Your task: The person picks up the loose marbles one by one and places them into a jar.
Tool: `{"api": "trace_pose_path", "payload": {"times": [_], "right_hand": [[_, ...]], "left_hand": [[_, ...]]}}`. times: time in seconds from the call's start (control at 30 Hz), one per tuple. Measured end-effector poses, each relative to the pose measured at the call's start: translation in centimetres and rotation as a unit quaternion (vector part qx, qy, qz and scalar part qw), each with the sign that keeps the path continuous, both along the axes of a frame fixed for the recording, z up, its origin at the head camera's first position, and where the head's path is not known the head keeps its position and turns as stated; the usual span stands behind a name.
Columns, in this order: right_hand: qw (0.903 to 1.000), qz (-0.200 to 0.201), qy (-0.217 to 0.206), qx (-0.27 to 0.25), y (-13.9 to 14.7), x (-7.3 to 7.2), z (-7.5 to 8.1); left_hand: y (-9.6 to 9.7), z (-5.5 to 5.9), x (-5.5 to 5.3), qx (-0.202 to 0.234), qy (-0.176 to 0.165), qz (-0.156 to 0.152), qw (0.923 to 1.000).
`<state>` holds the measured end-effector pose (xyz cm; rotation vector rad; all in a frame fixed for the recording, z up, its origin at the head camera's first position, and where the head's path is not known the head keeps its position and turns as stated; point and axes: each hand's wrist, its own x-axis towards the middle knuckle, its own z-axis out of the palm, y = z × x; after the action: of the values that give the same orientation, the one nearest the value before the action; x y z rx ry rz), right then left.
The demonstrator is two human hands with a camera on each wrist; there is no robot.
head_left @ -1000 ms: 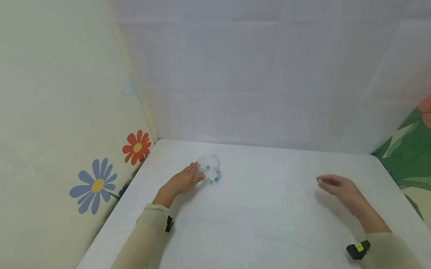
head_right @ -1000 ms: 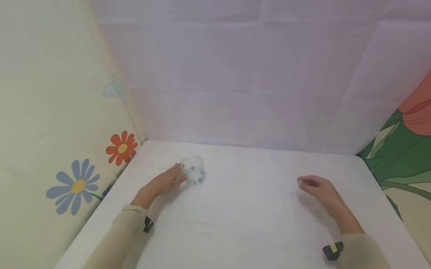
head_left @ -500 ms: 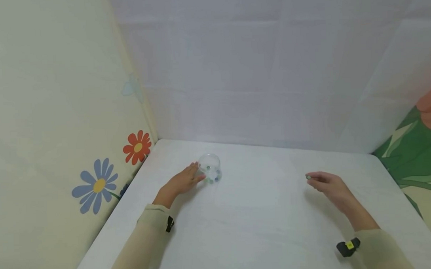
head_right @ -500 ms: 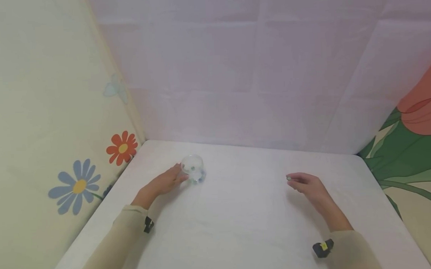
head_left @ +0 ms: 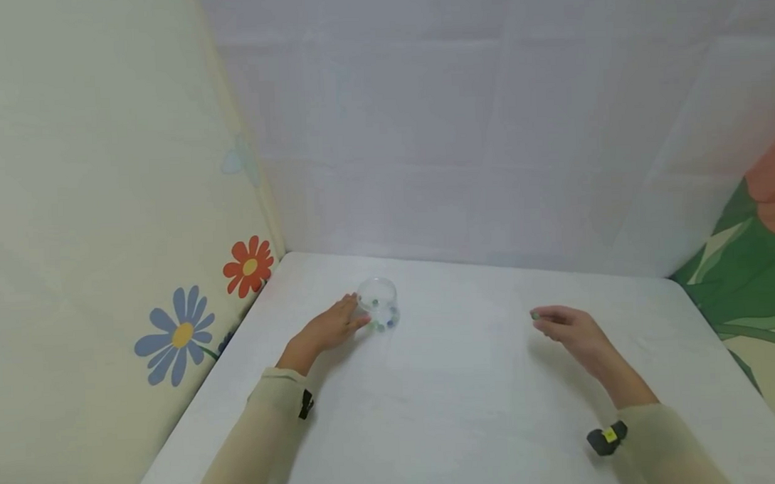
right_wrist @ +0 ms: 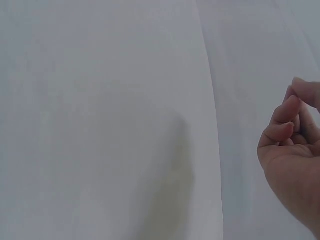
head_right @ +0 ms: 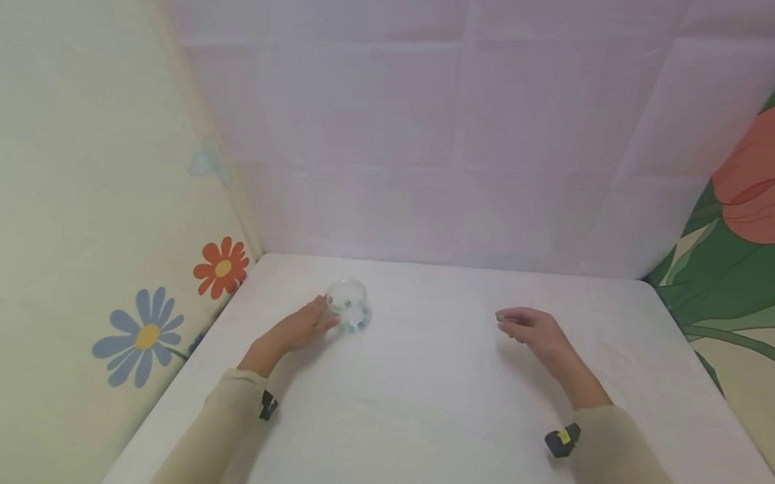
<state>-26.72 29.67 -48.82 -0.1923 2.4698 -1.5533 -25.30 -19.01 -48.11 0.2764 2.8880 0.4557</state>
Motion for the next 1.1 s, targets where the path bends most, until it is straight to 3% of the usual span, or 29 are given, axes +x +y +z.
{"api": "trace_pose_path", "payload": {"times": [1.1], "right_hand": [[0.9948,0.077,0.004,-0.067,-7.6,-2.3,1.1]], "left_hand": [[-0.3,-0.4,-0.5,-0.014,0.006,-0.006,0.9999]]}}
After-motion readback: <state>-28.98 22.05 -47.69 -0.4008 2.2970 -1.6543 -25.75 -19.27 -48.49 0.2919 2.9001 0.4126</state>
